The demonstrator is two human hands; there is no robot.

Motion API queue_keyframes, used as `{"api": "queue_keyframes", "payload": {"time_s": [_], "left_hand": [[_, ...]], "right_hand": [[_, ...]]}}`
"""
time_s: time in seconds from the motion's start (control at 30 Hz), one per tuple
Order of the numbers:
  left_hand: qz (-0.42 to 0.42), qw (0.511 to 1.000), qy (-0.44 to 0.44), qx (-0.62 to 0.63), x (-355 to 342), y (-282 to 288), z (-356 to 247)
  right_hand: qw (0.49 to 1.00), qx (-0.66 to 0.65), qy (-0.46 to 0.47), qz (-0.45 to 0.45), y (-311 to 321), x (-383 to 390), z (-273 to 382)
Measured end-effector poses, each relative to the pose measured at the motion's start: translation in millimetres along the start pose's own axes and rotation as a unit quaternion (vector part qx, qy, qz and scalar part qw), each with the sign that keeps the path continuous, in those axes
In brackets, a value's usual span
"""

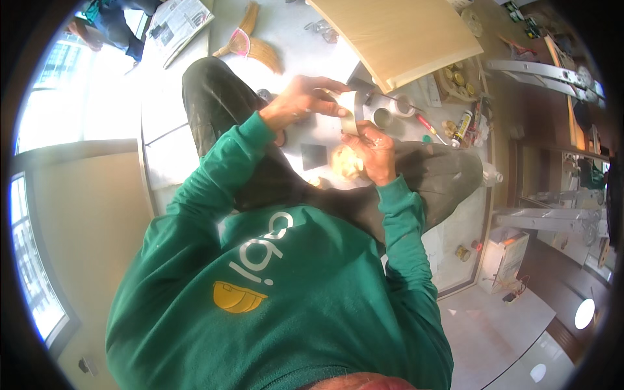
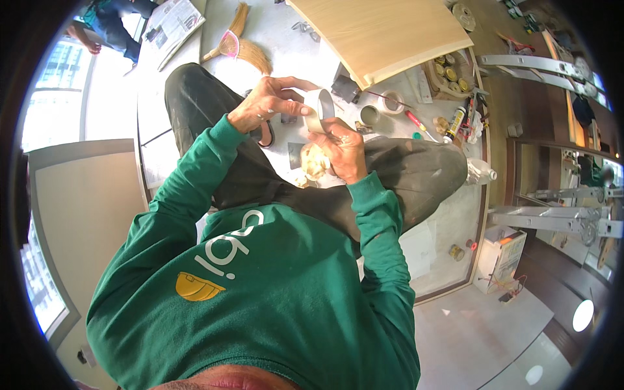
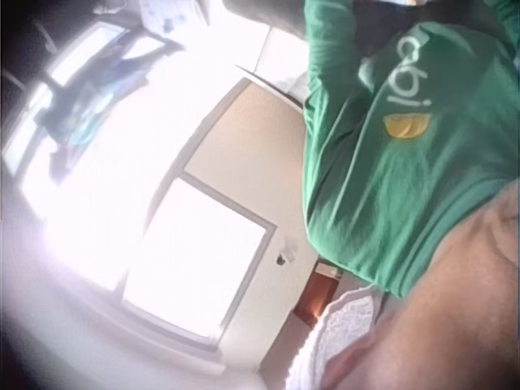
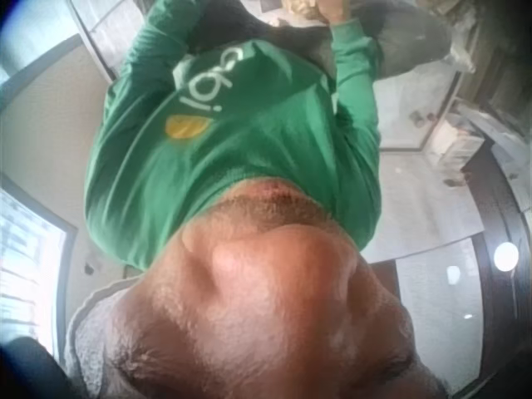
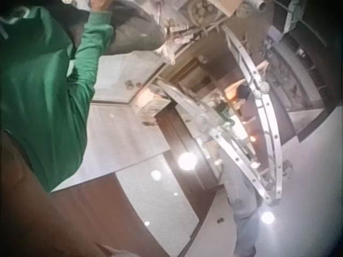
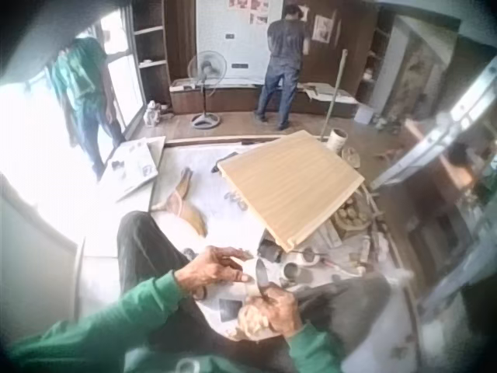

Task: The person sits on the floor and sands a rectangular wooden board with a sanding block. They wipe the surface with a cloth, apply masking tape to the edges, and continue sanding and wiping the board.

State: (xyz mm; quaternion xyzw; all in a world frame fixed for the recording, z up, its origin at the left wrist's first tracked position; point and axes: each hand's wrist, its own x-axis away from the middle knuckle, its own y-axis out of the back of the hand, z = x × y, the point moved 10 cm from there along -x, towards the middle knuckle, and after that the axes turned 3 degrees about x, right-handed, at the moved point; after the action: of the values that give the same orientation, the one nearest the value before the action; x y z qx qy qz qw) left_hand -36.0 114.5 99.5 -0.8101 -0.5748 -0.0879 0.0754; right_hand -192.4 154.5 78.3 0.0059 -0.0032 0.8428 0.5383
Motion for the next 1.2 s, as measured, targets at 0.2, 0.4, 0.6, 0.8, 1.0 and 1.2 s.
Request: {"api": "queue_keyframes", "payload": {"time_s": [0.2, 0.4, 0.6, 0.8, 1.0, 1.2], "left_hand": [[0.008, 0.999, -0.015, -0.041, -4, 2, -14], [0.103, 0.972, -0.189, 0.09, -10, -3, -3], [0.099, 0.99, -0.045, 0.088, -12, -19, 5], [0.031, 0.998, -0.056, 0.005, -15, -17, -9], [-0.011, 0.983, -0.142, -0.116, -10, -20, -24], [-0.054, 0.967, -0.213, -0.133, -3, -17, -38]], "right_hand": [[1.0, 0.02, 0.014, -0.02, 3, -4, 5], [0.999, -0.045, -0.021, 0.007, 0, -1, 12], [0.999, -0.049, -0.002, 0.018, 4, 3, 12], [0.999, -0.048, -0.002, 0.009, 7, 4, 3], [0.999, -0.05, -0.016, -0.015, 13, 7, 0], [0.999, -0.021, -0.017, -0.026, 16, 6, -2]]}}
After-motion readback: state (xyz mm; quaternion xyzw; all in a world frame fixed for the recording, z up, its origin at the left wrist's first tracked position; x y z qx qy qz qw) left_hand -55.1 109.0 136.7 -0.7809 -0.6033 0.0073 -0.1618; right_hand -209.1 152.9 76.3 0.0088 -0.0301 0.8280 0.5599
